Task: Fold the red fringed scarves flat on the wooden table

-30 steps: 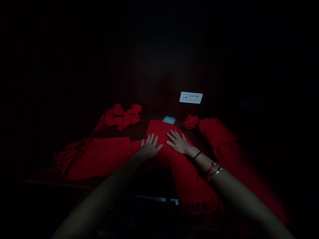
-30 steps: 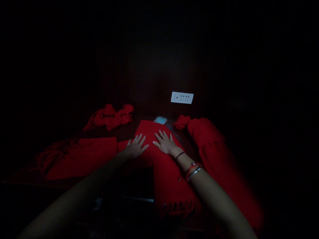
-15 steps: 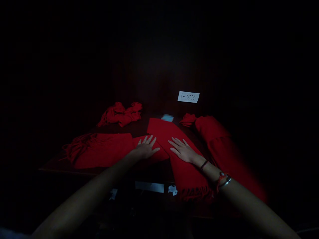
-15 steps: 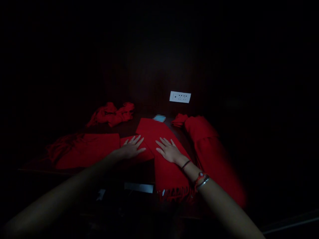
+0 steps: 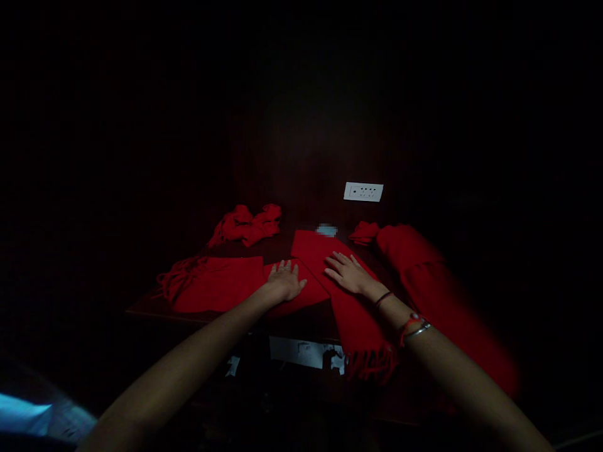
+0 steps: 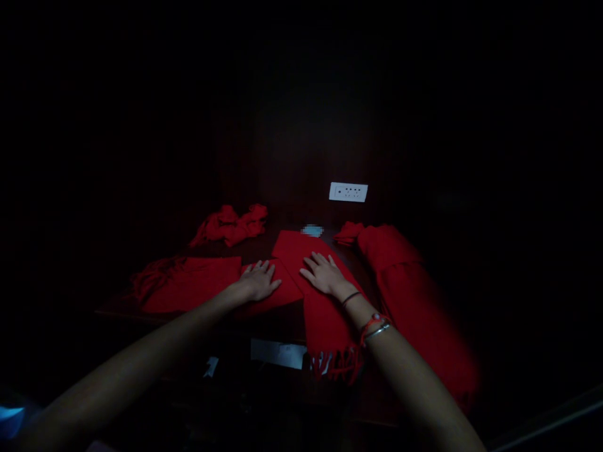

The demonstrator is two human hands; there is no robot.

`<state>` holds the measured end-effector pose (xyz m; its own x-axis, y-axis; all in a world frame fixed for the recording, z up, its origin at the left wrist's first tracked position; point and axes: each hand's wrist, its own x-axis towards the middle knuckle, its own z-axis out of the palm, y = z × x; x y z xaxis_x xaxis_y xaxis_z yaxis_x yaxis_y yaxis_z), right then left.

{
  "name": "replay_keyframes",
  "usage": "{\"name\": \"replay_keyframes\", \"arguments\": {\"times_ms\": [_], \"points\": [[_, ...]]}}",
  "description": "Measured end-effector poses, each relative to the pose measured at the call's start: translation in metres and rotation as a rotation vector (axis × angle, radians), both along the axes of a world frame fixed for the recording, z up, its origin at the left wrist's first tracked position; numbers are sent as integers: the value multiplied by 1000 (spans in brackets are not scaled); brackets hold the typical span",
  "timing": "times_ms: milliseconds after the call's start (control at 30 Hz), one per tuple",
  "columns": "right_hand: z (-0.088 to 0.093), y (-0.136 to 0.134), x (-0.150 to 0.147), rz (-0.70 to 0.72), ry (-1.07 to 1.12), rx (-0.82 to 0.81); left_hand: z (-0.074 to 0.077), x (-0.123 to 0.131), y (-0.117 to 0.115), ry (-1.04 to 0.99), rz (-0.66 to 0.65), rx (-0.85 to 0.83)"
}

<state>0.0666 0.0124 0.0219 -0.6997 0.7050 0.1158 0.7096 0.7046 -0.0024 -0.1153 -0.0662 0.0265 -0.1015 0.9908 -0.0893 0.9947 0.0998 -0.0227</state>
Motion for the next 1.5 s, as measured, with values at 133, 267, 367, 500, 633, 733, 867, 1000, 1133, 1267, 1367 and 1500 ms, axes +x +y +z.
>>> {"name": "replay_keyframes", "arguments": {"times_ms": [133, 267, 367, 500, 633, 733, 867, 1000, 1133, 1267, 1367, 1500], "points": [[-2, 0, -9, 66, -6, -58, -18, 11, 25, -99, 5, 89], [-17, 0, -9, 15, -32, -128, -35, 0, 40, -104, -51, 113], [-23, 2, -8, -19, -12, -103, -38, -5, 47, -108, -70, 102], [-24, 9, -10, -63, 11, -76, -36, -2, 56, -103, -84, 116], [-26, 14, -10, -88, 30, -30, -35, 2, 59, -90, -81, 144], [-27, 14, -10, -92, 27, -14, -36, -2, 51, -78, -98, 161], [-27, 14, -10, -97, 5, -25, -37, -27, 28, -67, -139, 104], [-19, 15, -12, -108, -47, -111, -28, -59, 3, -21, -76, 51], [-6, 15, -24, -82, -72, -139, -14, -57, -5, 54, 19, -2], [-7, 14, -36, 24, 28, -79, -15, -25, 12, 12, -59, 97], [-19, 18, -34, -6, 44, -136, -28, -9, 26, -42, -56, 167], [-29, 26, -25, -3, 131, -134, -41, -8, 29, -59, -81, 216]]}}
